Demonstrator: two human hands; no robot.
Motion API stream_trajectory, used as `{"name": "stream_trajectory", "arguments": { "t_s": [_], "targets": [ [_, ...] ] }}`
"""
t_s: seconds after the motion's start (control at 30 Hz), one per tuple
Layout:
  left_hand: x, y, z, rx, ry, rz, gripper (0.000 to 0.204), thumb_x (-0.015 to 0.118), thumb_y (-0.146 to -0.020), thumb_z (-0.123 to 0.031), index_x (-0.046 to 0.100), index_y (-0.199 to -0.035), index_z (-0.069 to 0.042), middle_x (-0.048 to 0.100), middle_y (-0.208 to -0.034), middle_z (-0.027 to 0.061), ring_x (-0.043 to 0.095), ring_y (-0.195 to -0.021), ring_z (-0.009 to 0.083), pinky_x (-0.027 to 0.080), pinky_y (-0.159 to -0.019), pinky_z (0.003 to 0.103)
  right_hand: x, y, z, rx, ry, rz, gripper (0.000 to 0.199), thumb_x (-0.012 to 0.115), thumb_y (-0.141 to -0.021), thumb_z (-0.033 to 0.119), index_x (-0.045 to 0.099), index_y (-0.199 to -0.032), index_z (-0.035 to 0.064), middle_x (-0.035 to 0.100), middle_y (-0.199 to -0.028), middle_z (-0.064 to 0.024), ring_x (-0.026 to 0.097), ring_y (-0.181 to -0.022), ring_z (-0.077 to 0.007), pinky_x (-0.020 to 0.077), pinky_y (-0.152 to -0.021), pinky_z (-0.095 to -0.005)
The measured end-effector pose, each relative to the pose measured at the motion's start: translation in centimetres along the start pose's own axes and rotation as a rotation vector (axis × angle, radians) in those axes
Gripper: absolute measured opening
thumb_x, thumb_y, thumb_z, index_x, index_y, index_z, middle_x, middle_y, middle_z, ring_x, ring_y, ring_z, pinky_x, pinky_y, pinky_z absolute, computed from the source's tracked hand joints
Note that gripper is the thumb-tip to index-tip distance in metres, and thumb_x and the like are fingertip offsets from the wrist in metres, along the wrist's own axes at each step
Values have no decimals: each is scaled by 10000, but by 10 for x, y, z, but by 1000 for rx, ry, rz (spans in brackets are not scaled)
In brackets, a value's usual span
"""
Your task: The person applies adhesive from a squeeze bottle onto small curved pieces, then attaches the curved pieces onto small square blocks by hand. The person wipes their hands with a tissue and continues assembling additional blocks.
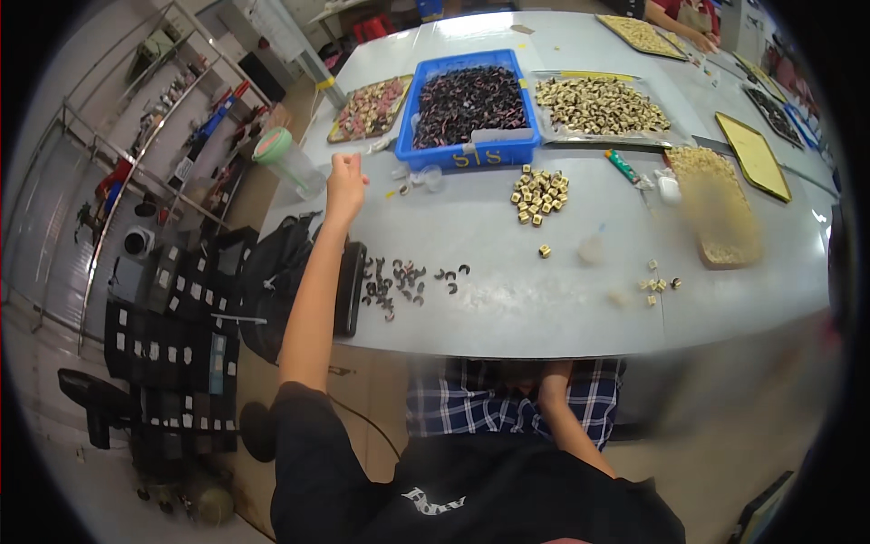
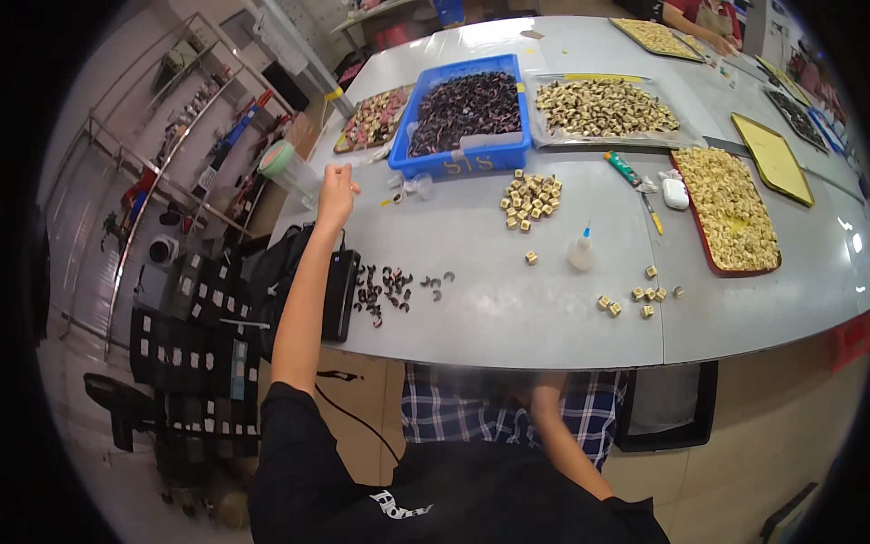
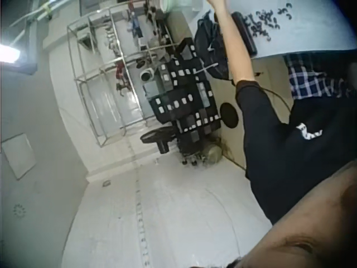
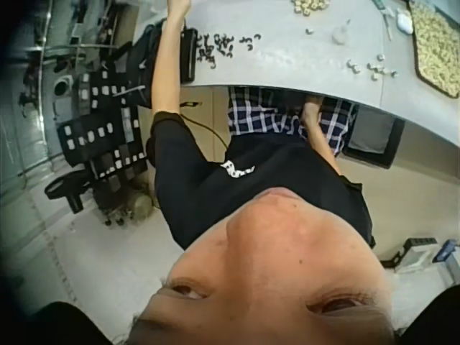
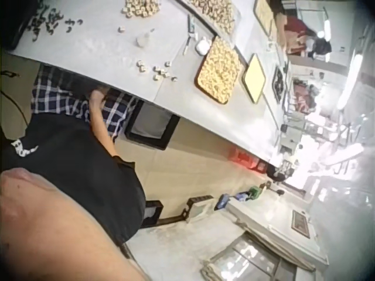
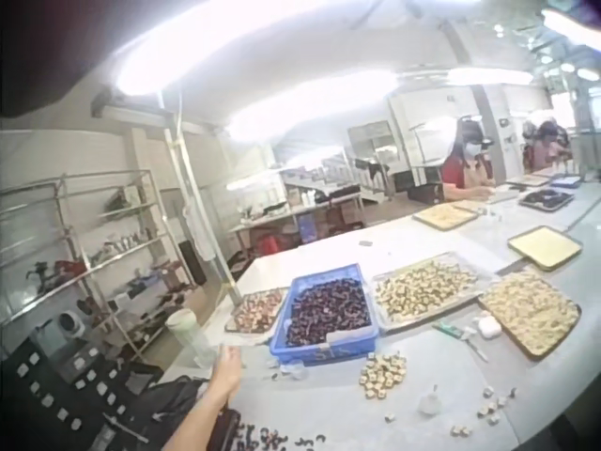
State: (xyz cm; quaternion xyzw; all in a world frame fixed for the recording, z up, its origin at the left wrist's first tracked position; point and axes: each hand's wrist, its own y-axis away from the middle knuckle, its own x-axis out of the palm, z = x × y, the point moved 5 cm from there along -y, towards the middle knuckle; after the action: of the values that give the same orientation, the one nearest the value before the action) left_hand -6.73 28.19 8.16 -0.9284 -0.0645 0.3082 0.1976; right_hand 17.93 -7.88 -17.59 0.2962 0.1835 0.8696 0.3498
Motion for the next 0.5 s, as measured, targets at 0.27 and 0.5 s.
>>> {"name": "stream_trajectory", "arguments": {
  "t_s": [0.27, 0.5],
  "targets": [
    [55, -81, 97, 43, -1026, 115, 518, 468, -903, -391, 494, -1192, 38, 540, -1176, 224, 451, -1158, 394, 358, -965, 485, 8, 139, 90, -893, 685, 615, 197, 595, -787, 22, 565, -981, 42, 637, -928, -99, 613, -734, -171, 474, -627, -287],
    [61, -62, 78, -246, -736, 44, 693, 386, -870, -605, 425, -1306, -69, 356, -1396, 134, 254, -1301, 376, 236, -998, 607, -5, 101, 235, -1302, 1194, -163, 757, 755, -685, 275, 365, -1280, 15, 268, -1391, -261, 267, -1280, -431, 246, -1036, -505]
  ]
}}
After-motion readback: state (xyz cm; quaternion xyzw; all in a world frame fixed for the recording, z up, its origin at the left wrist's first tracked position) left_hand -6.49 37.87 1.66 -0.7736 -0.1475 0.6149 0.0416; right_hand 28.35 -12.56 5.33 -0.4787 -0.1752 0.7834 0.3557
